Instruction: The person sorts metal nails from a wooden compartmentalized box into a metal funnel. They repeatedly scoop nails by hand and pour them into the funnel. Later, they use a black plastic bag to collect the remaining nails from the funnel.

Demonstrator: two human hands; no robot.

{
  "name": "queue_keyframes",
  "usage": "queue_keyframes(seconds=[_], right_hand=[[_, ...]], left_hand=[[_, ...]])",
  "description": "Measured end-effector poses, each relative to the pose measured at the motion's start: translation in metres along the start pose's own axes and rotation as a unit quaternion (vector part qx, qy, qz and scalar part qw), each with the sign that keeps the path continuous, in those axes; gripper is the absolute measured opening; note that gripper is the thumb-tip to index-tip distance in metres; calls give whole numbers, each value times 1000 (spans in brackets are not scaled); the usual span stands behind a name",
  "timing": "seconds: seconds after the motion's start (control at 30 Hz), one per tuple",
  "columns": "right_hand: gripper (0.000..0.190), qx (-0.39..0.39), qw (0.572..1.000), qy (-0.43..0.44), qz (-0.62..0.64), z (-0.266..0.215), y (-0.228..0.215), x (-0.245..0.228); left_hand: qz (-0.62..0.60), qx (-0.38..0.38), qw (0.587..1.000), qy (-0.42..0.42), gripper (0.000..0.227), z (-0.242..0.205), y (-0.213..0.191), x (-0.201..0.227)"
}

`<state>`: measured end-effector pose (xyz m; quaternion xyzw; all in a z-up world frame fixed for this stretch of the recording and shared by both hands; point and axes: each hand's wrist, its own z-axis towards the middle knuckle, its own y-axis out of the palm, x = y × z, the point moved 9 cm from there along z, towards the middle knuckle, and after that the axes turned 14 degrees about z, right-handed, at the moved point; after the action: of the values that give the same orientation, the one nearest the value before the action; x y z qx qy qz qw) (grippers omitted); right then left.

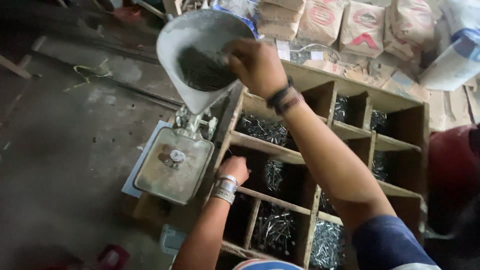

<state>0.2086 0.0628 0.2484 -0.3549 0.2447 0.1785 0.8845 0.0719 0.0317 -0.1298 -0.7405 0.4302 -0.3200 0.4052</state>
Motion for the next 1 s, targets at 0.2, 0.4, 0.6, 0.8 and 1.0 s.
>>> queue_keyframes(seconds=[0.2, 0.4, 0.6, 0.8, 1.0], right_hand=[[7, -37, 988, 128, 73, -132, -16, -28], [25, -191, 906, 377, 27, -297, 52, 66], [31, -516, 760, 306, -249, -484, 146, 176], [28, -436, 774, 437, -144, -500, 166, 202], [29, -405, 784, 451, -134, -514, 172, 215]], left_hand=[[-36, -79, 996, 18, 30, -32, -46, 6], [-22, -100, 995, 16, 35, -33, -46, 8], [22, -111, 994, 6, 37, -31, -40, 8], [14, -99, 995, -1, 32, -48, -66, 14], [30, -96, 995, -5, 33, -39, -52, 11]])
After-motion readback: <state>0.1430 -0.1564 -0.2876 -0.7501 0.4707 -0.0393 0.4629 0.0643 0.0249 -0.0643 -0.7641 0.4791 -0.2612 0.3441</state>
